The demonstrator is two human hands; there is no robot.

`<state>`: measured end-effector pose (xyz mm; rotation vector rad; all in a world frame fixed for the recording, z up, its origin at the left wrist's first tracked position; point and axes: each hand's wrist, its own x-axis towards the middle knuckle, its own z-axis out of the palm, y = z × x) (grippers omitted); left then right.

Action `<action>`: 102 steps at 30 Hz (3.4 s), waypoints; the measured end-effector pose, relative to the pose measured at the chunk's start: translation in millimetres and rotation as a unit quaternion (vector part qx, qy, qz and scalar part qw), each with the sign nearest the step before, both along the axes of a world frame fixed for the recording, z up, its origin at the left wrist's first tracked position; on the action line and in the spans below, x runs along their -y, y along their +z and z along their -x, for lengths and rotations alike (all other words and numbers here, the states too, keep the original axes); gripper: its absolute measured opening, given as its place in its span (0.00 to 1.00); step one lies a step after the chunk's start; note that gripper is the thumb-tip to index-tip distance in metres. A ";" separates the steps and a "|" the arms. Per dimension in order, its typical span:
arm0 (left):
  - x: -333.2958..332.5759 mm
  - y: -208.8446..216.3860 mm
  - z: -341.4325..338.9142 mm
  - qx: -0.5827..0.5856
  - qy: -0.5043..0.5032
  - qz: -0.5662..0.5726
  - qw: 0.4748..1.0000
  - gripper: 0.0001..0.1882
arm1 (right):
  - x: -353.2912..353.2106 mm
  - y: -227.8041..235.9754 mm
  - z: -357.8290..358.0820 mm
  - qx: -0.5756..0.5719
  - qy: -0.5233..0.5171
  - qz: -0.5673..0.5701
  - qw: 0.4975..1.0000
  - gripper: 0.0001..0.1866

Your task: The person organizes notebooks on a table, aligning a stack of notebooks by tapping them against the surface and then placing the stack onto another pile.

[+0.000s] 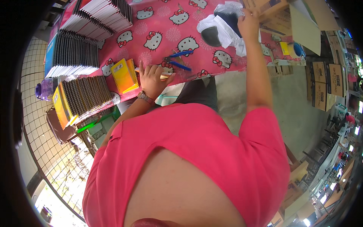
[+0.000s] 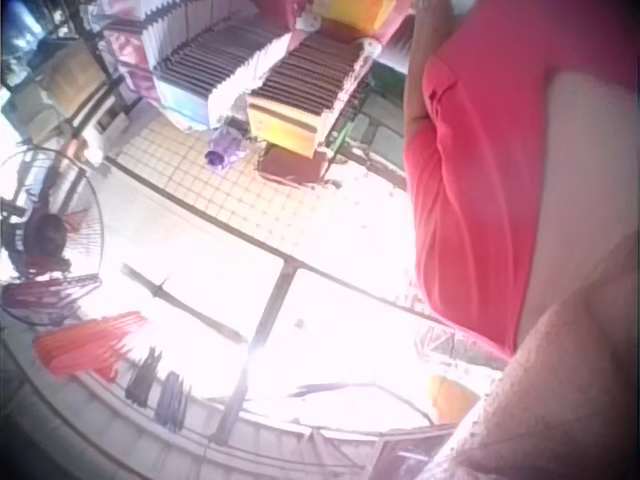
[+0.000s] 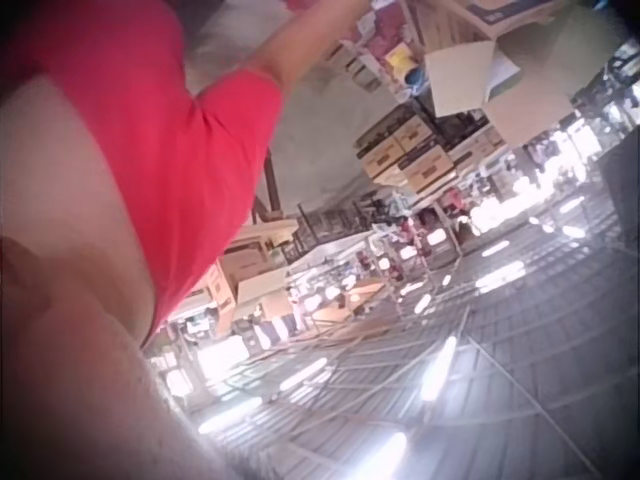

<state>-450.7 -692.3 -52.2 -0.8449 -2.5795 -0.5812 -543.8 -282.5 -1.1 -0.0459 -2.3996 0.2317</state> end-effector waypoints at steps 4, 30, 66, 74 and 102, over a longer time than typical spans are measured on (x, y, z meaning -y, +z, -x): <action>-5.3 -0.1 -4.2 -0.014 0.005 -0.018 1.000 0.14 | 117.7 1.1 -69.3 0.184 0.168 0.423 0.871 0.13; 7.4 -0.6 3.8 0.021 -0.059 0.049 0.997 0.14 | 238.6 -16.9 -142.6 0.305 0.219 0.431 0.821 0.09; 37.6 10.6 6.4 0.094 -0.084 0.000 0.992 0.15 | 202.9 -27.0 -111.5 0.406 0.390 0.665 0.491 0.19; 42.0 17.0 5.8 0.114 -0.085 -0.002 0.990 0.16 | 208.1 -20.3 -105.9 0.375 0.416 0.757 0.336 0.21; 49.3 18.9 10.0 0.167 -0.088 -0.045 0.981 0.17 | 215.1 -12.6 -78.1 0.442 0.430 0.616 0.490 0.20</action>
